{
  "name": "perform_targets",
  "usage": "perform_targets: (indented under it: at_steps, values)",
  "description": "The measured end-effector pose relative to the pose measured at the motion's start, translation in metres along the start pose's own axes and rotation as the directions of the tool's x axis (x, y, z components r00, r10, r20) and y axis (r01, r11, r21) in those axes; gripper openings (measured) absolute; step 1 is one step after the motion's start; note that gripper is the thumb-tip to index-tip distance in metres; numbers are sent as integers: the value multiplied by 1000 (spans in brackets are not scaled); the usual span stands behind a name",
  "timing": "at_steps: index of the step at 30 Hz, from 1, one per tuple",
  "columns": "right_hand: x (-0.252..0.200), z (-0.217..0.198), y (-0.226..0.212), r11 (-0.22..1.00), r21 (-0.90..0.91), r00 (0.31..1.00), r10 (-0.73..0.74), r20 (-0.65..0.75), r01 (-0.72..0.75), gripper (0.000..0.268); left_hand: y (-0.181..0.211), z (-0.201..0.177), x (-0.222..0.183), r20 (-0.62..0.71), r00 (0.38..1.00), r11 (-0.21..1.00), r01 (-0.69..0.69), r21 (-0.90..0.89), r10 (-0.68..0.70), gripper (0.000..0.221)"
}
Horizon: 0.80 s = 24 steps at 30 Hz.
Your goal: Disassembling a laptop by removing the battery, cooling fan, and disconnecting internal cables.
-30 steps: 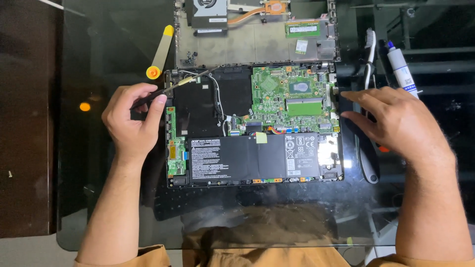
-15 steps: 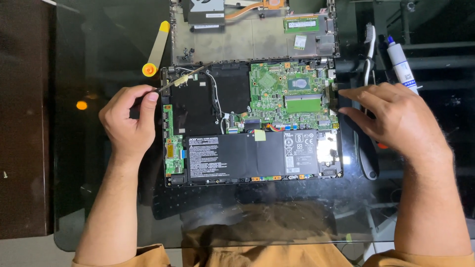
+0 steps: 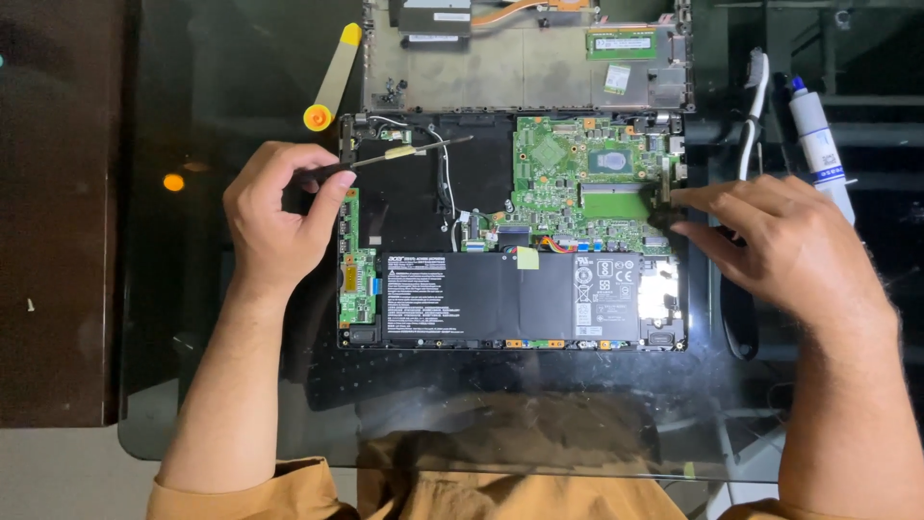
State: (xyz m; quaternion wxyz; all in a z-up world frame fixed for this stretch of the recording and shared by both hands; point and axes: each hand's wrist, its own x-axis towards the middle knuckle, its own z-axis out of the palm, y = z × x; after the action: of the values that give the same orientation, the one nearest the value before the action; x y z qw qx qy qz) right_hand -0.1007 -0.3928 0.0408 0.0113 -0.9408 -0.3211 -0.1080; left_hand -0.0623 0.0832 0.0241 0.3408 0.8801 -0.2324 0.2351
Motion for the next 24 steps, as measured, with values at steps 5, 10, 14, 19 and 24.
perform_targets:
  at_steps: [5,10,14,19,24]
  values:
    - [12,-16,-27,999,29,999,-24,21,23,23,-5,2,-3,16,1000,1000,23,-6,-23,16]
    - [20,-29,-52,971,240,971,-62,229,5,62,-6,4,-7,185,971,988,140,64,-150,25]
    - [6,-23,-40,948,269,904,43,426,-171,89,21,0,-2,405,912,997,53,57,-71,38]
    - [10,-35,-45,919,347,898,14,440,-185,97,56,5,-9,761,649,994,-76,79,-10,121]
    - [10,-17,-65,971,235,912,-52,408,-50,90,63,6,-12,766,642,985,-141,104,11,101]
